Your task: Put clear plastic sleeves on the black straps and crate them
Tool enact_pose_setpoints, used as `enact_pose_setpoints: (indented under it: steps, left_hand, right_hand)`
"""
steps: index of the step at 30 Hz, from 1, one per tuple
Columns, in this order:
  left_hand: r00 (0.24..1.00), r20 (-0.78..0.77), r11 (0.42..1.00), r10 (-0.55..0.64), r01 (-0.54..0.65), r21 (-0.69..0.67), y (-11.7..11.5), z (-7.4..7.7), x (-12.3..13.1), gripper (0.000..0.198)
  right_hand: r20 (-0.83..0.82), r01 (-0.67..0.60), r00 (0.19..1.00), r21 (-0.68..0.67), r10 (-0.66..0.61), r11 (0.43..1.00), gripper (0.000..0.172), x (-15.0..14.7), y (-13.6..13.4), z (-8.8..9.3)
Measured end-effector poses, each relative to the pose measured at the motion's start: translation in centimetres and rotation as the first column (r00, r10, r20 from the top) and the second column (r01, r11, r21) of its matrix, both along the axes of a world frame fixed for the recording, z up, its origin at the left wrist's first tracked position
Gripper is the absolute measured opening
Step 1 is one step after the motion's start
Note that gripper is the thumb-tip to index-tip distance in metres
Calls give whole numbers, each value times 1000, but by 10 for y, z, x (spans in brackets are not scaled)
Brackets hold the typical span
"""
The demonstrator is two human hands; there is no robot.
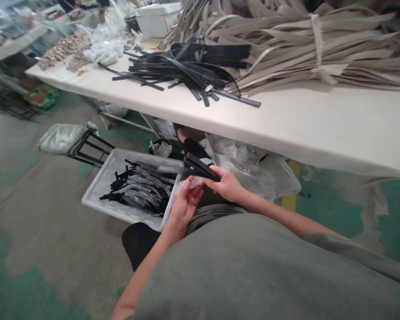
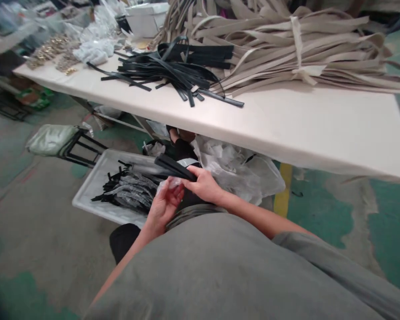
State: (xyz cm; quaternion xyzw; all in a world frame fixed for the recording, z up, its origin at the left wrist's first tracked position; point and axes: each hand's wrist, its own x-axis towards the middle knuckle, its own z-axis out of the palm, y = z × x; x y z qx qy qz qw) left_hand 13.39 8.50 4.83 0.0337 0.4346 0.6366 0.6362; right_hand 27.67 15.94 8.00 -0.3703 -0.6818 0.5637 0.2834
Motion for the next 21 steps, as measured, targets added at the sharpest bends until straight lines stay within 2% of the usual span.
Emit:
enact_pose_setpoints:
  steps: [3,6,10,14,18,21]
  left_hand:
    - [979,-95,983,181,-182,-10,-17,-4,-30,22]
    - [944,-150,953,292,-301,-36,-41,-9,-60,19]
    - [863,-223,876,453,-477,-68,-74,-16,-92,19]
    - [797,-280,825,535,-565,-32,-100,-17,-115,23]
    - [726,-334,766,601,-643,-19,-121,-22,-131,27]
    - [726,-393,771,564,-633,-64,-134,-29,-135,31]
  right_hand:
    - [-41,-58,998,-113,53,992,20,-19,9,-6]
    - [-61,-106,993,-109,100,988,22,-38,16,-5]
    - [-72,-77,995,-140,68,987,24,-61,26,-5]
    - [-43,-64,998,-217,56,974,21,-81,33,-8]
    - [-26,-57,998,-239,53,969,18,-98,42,-15]
    - [-13,-57,998,-252,55,966,17,-112,58,-25]
